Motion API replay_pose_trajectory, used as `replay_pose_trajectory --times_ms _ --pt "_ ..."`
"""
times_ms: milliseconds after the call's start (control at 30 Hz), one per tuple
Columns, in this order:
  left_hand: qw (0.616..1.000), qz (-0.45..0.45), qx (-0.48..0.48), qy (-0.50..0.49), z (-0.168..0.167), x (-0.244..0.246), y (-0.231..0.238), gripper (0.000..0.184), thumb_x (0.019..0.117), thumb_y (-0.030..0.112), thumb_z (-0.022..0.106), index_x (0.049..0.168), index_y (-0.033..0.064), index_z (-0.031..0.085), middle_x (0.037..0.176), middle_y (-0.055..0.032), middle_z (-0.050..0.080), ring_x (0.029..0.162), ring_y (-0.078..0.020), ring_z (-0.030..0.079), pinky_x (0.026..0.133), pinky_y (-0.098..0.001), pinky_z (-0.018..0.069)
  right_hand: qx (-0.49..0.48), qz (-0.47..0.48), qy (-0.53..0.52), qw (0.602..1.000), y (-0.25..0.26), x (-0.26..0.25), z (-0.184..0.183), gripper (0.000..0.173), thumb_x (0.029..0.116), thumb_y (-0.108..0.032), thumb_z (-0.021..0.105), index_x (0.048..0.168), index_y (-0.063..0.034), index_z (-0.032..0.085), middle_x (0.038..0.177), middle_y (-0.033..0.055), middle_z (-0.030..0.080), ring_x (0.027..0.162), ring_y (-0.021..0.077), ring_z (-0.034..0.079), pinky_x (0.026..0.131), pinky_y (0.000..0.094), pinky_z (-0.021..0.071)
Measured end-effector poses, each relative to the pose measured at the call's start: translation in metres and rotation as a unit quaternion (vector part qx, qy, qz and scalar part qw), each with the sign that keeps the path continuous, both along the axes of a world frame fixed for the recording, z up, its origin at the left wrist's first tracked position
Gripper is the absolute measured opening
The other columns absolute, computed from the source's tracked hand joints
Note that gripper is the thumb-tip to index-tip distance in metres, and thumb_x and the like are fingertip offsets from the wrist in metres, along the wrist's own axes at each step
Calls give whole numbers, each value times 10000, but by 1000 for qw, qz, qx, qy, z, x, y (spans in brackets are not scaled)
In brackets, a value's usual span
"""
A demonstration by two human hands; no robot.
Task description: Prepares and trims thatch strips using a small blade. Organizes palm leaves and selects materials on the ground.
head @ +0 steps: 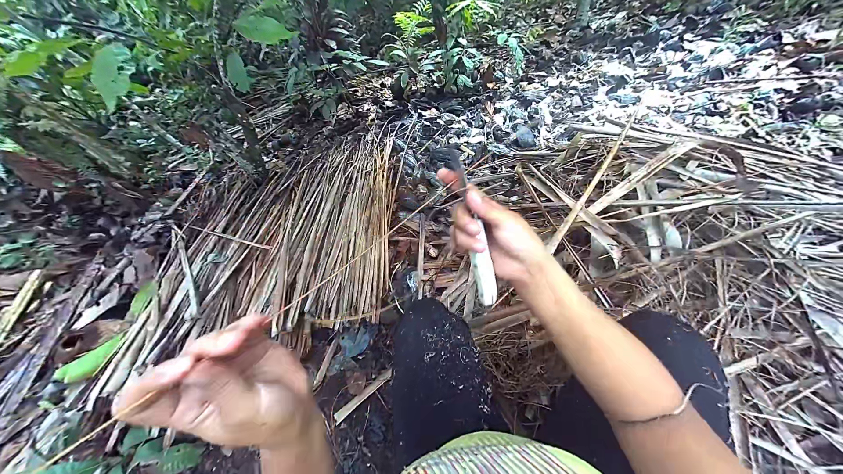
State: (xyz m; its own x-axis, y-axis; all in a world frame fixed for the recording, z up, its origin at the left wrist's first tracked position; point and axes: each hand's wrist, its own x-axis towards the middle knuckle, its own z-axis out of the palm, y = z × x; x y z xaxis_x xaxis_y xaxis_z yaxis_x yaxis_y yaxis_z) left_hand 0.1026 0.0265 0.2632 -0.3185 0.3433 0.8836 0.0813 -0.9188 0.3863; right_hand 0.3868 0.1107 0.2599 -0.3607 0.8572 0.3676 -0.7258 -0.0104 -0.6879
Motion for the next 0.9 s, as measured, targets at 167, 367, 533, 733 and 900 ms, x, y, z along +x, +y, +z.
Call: replay_pose_trajectory --times_ms 167,367,533,733,900 --pt "915 -87 -381 -103 -52 19 -20 279 1117 230 235 1236 125 465 1101 55 738 1034 -100 719 912 -277 585 -35 -140 -65 987 8 37 -5 369 1088 -142 313 1417 -86 470 612 -96 475 476 -2 456 472 141 424" --pt "911 27 -241 333 -53 68 -2 350 1093 330 470 1174 65 684 1104 -26 732 1037 -50 682 923 -249 559 -33 -123 -212 969 -25 28 -22 370 1060 -101 456 1421 -58 524 675 -62 529 500 -4 470 470 131 426" --pt "821 -223 -446 278 -24 104 38 332 1083 136 387 1280 4 618 931 17 715 793 -33 680 747 -218 586 -20 -69 -258 963 -44 28 -35 418 1015 -89 519 1433 -75 526 755 -49 628 540 -10 505 497 131 428" --pt "677 -432 -585 113 -26 112 39 282 1060 134 401 946 147 659 611 124 488 494 50 419 488 -106 374 -30 1 -251 967 -54 46 -39 393 1009 -107 521 1399 -74 552 700 -66 582 517 -25 485 485 114 419" --pt "612 -489 -616 77 -38 102 32 246 1040 147 457 911 182 664 566 160 437 465 68 391 453 -105 332 -29 -71 -243 967 -52 62 -28 341 1018 -65 509 1350 -36 585 741 -94 603 518 -54 454 468 100 387"
